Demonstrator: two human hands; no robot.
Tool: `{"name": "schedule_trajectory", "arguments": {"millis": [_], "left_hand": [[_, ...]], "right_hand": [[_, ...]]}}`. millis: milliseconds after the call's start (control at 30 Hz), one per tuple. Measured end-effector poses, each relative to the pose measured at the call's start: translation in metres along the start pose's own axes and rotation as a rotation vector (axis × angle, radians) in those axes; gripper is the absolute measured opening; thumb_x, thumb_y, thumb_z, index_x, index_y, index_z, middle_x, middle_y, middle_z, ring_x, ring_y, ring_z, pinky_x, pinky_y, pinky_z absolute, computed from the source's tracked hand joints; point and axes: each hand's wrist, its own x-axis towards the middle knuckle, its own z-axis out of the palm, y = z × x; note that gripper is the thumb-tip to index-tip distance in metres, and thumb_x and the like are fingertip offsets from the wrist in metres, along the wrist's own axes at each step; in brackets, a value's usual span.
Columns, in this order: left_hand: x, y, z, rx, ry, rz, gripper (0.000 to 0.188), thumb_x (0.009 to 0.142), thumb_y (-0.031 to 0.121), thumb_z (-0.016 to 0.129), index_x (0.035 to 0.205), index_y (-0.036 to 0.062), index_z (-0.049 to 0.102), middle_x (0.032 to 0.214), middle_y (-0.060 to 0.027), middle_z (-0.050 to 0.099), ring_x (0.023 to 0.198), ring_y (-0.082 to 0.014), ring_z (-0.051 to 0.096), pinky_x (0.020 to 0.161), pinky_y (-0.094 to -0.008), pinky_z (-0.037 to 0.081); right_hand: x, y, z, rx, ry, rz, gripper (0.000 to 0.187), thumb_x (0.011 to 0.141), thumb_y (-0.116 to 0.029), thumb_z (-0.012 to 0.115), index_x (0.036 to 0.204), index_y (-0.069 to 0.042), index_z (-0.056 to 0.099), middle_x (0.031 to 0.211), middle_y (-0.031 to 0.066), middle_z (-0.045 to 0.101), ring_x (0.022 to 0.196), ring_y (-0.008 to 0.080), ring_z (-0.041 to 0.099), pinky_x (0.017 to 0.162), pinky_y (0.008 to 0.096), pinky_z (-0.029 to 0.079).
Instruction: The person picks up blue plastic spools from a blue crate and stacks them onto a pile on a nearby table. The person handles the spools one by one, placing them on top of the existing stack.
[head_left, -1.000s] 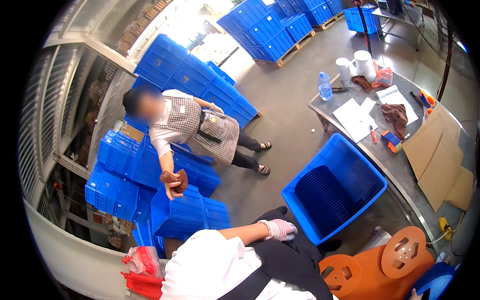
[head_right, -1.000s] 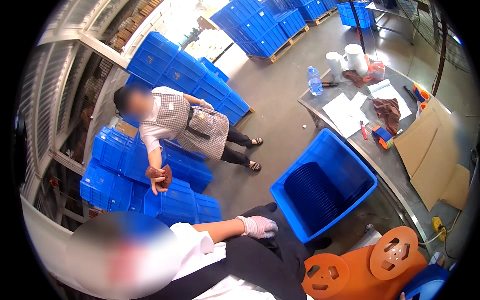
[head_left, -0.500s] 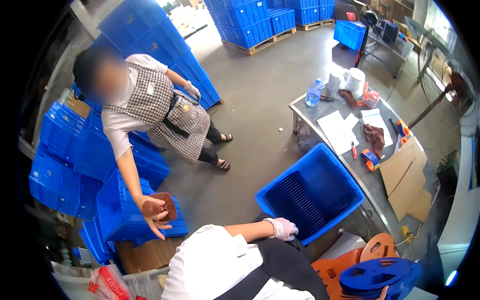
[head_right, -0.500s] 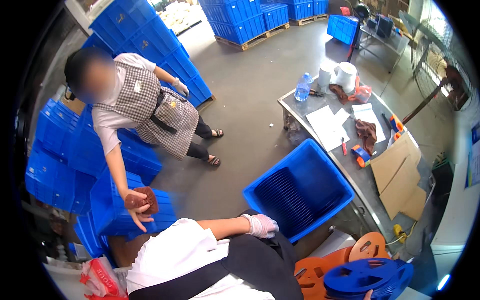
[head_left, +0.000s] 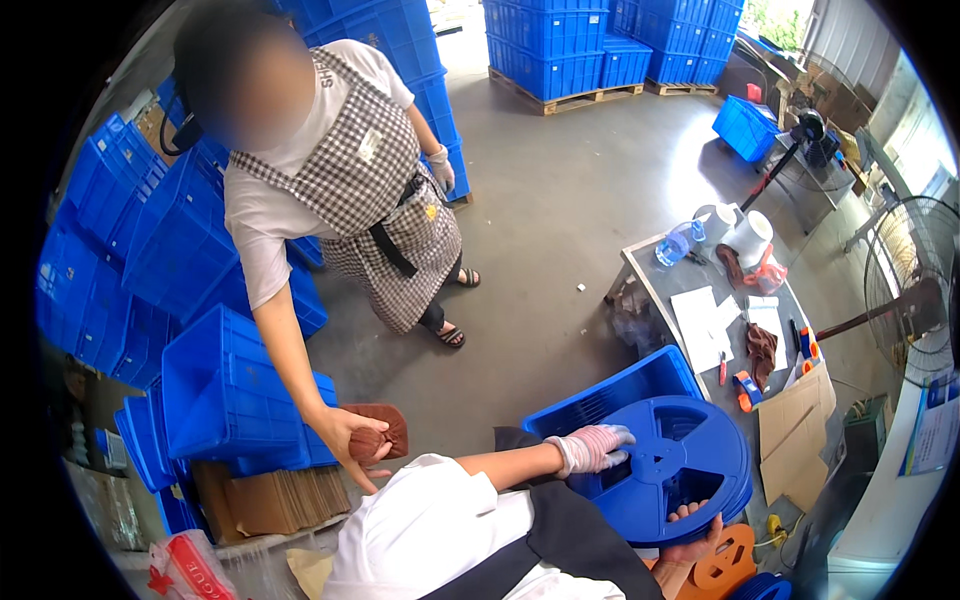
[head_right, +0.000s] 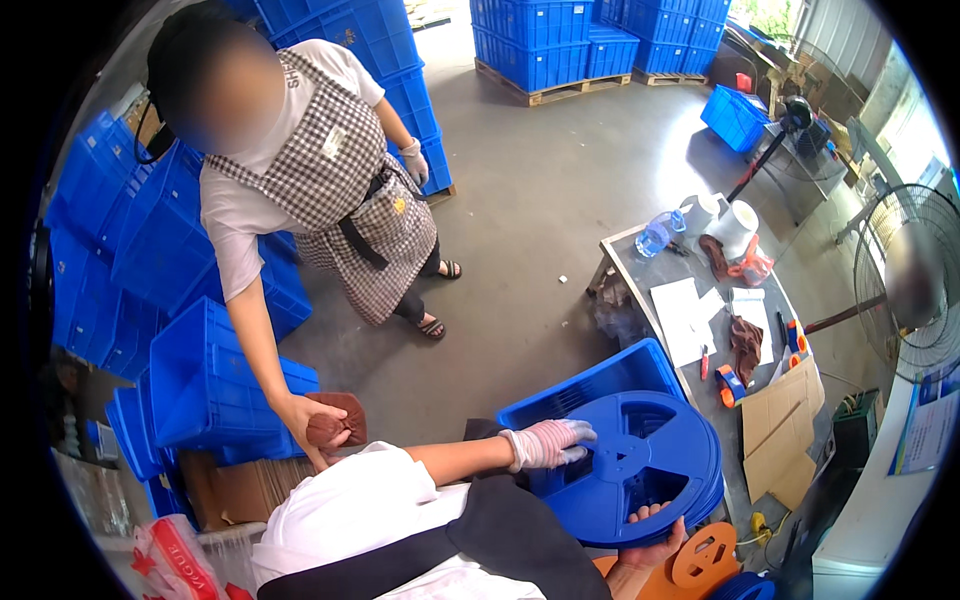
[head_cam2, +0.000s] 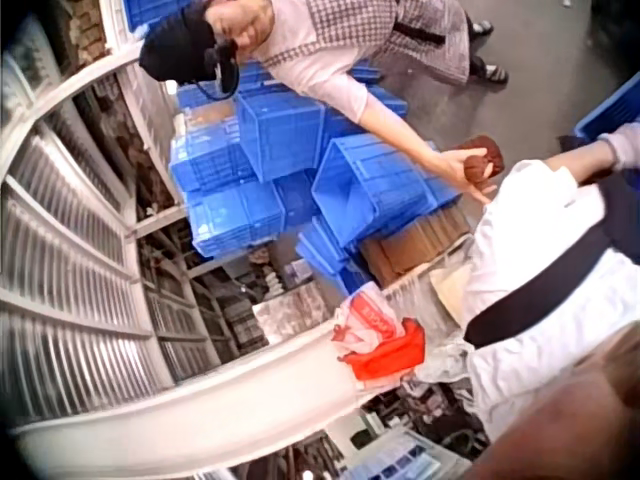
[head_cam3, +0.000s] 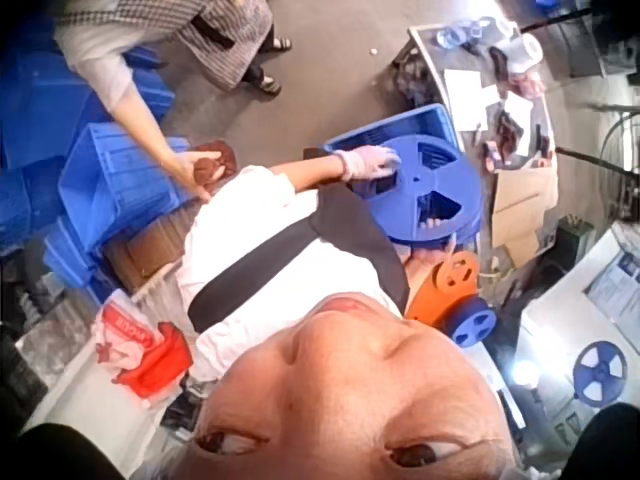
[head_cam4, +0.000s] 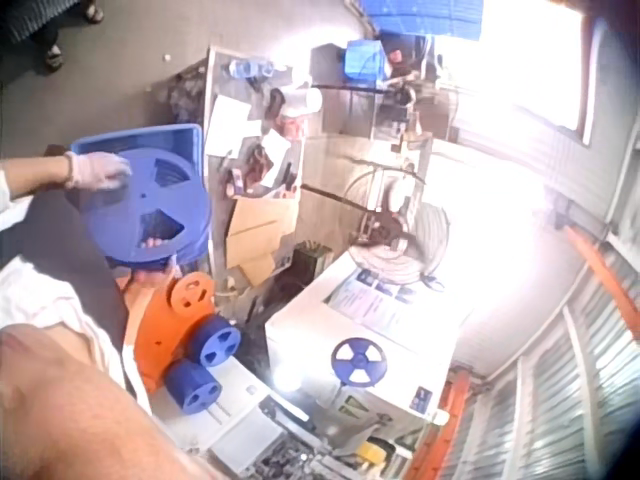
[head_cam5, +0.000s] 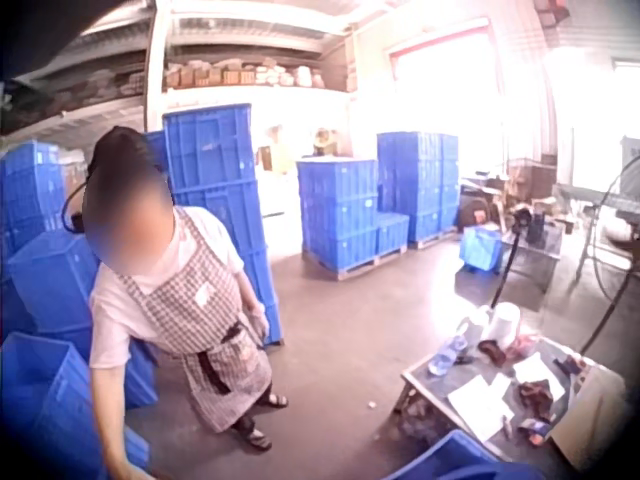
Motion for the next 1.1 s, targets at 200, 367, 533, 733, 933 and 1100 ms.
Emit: {"name": "schedule_trajectory", "arguments": {"millis": [200, 367, 533, 733, 933, 1100], "left_hand": [[-0.015, -0.013, -0.014, -0.118, 0.275, -0.101, 0.043, 0.092, 0.024, 0.058, 0.129, 0.0024, 0.052, 0.131, -0.023, 0.053, 0.121, -0.0395, 0.051, 0.103, -0.0436, 0.042], [-0.003, -0.009, -0.009, -0.055, 0.435, -0.129, 0.047, 0.09, 0.027, 0.062, 0.13, 0.0033, 0.052, 0.13, -0.0244, 0.054, 0.123, -0.039, 0.051, 0.107, -0.0425, 0.039], [-0.007, 0.023, -0.001, -0.042, 0.589, -0.142, 0.043, 0.093, 0.025, 0.061, 0.131, 0.0049, 0.054, 0.129, -0.0178, 0.058, 0.116, -0.0341, 0.058, 0.102, -0.0393, 0.045], [-0.047, 0.044, 0.044, -0.263, 0.689, -0.153, 0.041, 0.096, 0.015, 0.059, 0.133, 0.0009, 0.051, 0.136, -0.0191, 0.052, 0.127, -0.0304, 0.05, 0.106, -0.0391, 0.039], [-0.025, 0.056, 0.029, -0.225, 0.421, -0.096, 0.039, 0.095, 0.02, 0.059, 0.131, 0.0055, 0.055, 0.138, -0.0202, 0.05, 0.13, -0.0346, 0.047, 0.106, -0.0412, 0.039], [-0.009, 0.035, 0.073, 0.233, 0.343, 0.123, 0.047, 0.096, 0.031, 0.054, 0.135, 0.0051, 0.052, 0.145, -0.0216, 0.044, 0.134, -0.0433, 0.039, 0.111, -0.0482, 0.032]], "right_hand": [[-0.017, 0.008, 0.037, -0.143, -0.192, -0.035, 0.037, 0.092, -0.045, 0.055, 0.093, -0.008, 0.047, 0.061, -0.0009, 0.035, 0.054, 0.0115, 0.033, 0.048, 0.0283, 0.028], [-0.031, 0.005, 0.024, -0.186, -0.331, -0.01, 0.044, 0.086, -0.054, 0.058, 0.089, -0.012, 0.044, 0.062, -0.0014, 0.035, 0.054, 0.0136, 0.032, 0.048, 0.0296, 0.029], [-0.061, -0.016, 0.008, -0.082, -0.199, -0.031, 0.044, 0.078, -0.051, 0.064, 0.089, -0.014, 0.043, 0.065, -0.0015, 0.038, 0.059, 0.0149, 0.039, 0.057, 0.0326, 0.034], [-0.136, -0.051, -0.045, 0.052, -0.325, -0.079, 0.046, 0.081, -0.053, 0.064, 0.081, -0.013, 0.042, 0.056, -0.0021, 0.036, 0.052, 0.0133, 0.037, 0.051, 0.0283, 0.031], [-0.128, -0.036, -0.062, 0.107, -0.385, -0.131, 0.044, 0.084, -0.052, 0.064, 0.081, -0.014, 0.042, 0.056, -0.0031, 0.033, 0.052, 0.0124, 0.034, 0.05, 0.0287, 0.029], [-0.144, -0.034, -0.077, 0.13, -0.416, -0.128, 0.043, 0.085, -0.052, 0.063, 0.083, -0.014, 0.042, 0.057, -0.0027, 0.033, 0.053, 0.0123, 0.035, 0.051, 0.0286, 0.031]]}}
